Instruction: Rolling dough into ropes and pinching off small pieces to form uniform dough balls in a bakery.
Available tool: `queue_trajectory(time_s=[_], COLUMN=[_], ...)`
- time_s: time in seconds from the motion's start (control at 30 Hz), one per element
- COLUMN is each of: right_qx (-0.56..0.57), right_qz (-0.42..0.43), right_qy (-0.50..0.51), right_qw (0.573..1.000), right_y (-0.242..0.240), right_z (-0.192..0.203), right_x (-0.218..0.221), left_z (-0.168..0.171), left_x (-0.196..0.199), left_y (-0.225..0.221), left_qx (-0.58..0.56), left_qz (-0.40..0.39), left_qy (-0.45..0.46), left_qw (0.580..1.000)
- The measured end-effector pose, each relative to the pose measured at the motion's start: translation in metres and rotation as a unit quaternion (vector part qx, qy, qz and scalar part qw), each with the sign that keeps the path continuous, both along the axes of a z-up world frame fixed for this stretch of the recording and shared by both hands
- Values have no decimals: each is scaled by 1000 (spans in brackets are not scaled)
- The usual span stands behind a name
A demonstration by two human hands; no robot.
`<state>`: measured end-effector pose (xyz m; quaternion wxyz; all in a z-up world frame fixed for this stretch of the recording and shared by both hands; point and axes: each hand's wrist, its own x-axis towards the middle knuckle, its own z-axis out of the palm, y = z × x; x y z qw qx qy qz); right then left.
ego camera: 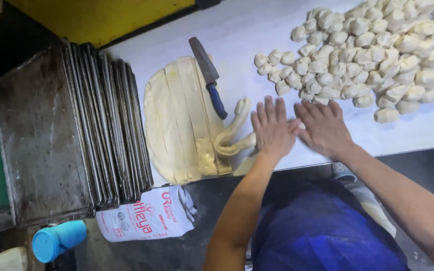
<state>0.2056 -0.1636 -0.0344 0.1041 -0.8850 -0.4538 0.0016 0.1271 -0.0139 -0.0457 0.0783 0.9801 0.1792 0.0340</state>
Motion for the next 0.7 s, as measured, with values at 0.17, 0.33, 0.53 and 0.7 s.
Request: queue_trajectory(time_s=[0.17, 0.33, 0.53, 0.7], right_qx=[62, 168, 29, 106], right_qz=[45, -135, -119, -287], right_qy=[46, 115, 355, 386], right_qw=[996, 970, 927, 870], right_y=[-35, -93, -64, -10], right_z=[10, -25, 44, 41], right_x=[-36, -39, -23, -49], left_z=[29, 44, 3, -3], left_x=[-56, -52, -23, -30], left_y=[-18, -45, -41, -35], left_qx=[-30, -137, -182, -278], left_qz=[-56, -44, -121, -92], left_qy=[-54, -58, -18, -67], left_qw=[997, 988, 976, 954])
